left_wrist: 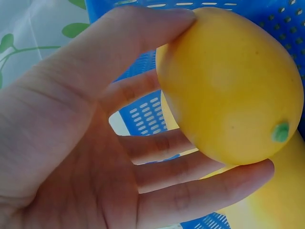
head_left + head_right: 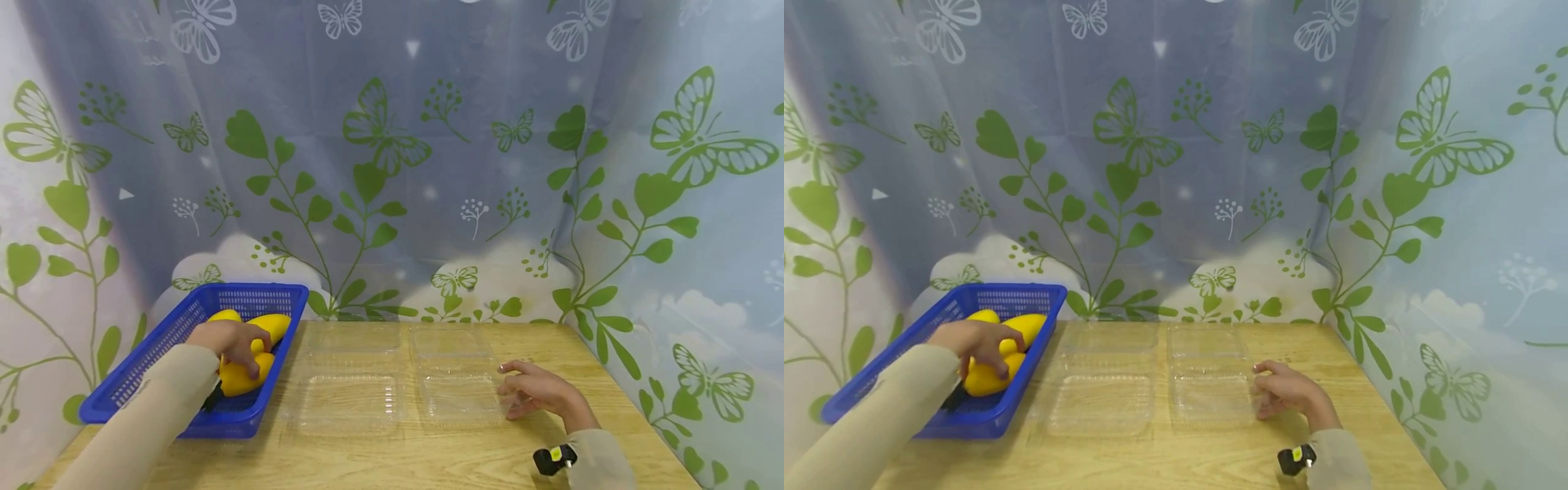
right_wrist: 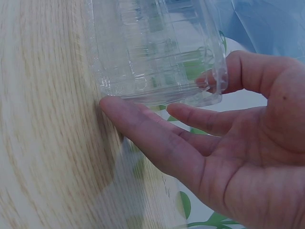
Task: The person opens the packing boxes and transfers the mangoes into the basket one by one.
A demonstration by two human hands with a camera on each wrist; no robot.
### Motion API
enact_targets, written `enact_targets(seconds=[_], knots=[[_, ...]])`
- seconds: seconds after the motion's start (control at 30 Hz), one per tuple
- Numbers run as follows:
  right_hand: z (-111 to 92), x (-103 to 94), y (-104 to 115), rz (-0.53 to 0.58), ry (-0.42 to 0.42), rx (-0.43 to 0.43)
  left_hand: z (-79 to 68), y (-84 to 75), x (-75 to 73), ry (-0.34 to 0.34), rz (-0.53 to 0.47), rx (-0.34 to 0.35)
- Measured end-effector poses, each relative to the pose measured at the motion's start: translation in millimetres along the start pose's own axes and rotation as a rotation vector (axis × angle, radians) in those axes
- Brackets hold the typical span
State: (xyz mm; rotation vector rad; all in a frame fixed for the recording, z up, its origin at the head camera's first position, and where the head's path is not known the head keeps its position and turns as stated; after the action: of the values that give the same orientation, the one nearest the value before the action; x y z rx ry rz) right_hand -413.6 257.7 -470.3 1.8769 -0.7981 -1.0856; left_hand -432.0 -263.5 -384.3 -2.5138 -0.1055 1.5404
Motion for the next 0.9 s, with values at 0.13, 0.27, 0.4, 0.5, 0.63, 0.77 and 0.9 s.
enact_targets(seconds=[0.13, 0.27, 0.4, 0.5, 0.63, 0.77, 0.9], knots=[[-0.2, -0.1, 0.5, -0.002, 0.001, 0.0, 0.8, -0.1, 0.5, 0.005, 0.014, 0.002], [-0.3, -0.6, 0.5, -0.003, -0.001, 0.002, 1.1, 0.6, -0.3, -0.005, 0.02, -0.006], [-0.7, 0.4, 0.1, -0.001, 0.004, 0.001, 1.4, -0.4, -0.4, -0.006, 0.043, -0.012], [-1.0, 1.4, -0.2, 0.002, 0.004, 0.003, 2.0, -1.2, 0.5, -0.003, 0.057, -0.015], [-1.2, 1.7, 0.2, 0.003, -0.006, 0.008, 3.1, -0.1, 2.4, 0.001, 0.064, -0.024], [-0.9, 1.6, 0.4, 0.006, -0.008, 0.013, 4.1, 1.7, 5.3, 0.023, 0.047, -0.031], [-0.6, 0.6, 0.4, 0.006, -0.001, 0.007, 5.5, 2.9, 5.0, 0.03, 0.017, -0.03]])
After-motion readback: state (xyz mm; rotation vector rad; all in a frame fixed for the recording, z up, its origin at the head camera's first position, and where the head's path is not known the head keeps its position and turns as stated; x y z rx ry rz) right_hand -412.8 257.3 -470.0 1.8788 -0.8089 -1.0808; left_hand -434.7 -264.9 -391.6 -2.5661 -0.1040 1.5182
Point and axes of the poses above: each hand's wrist, its own z-axis towards the middle knuckle, its own x-axis out of the palm, y = z × x, the point moved 10 cm from there along z, towards the middle knuckle, and after that the axes turned 5 degrees about -z, right-handed, at the moved point
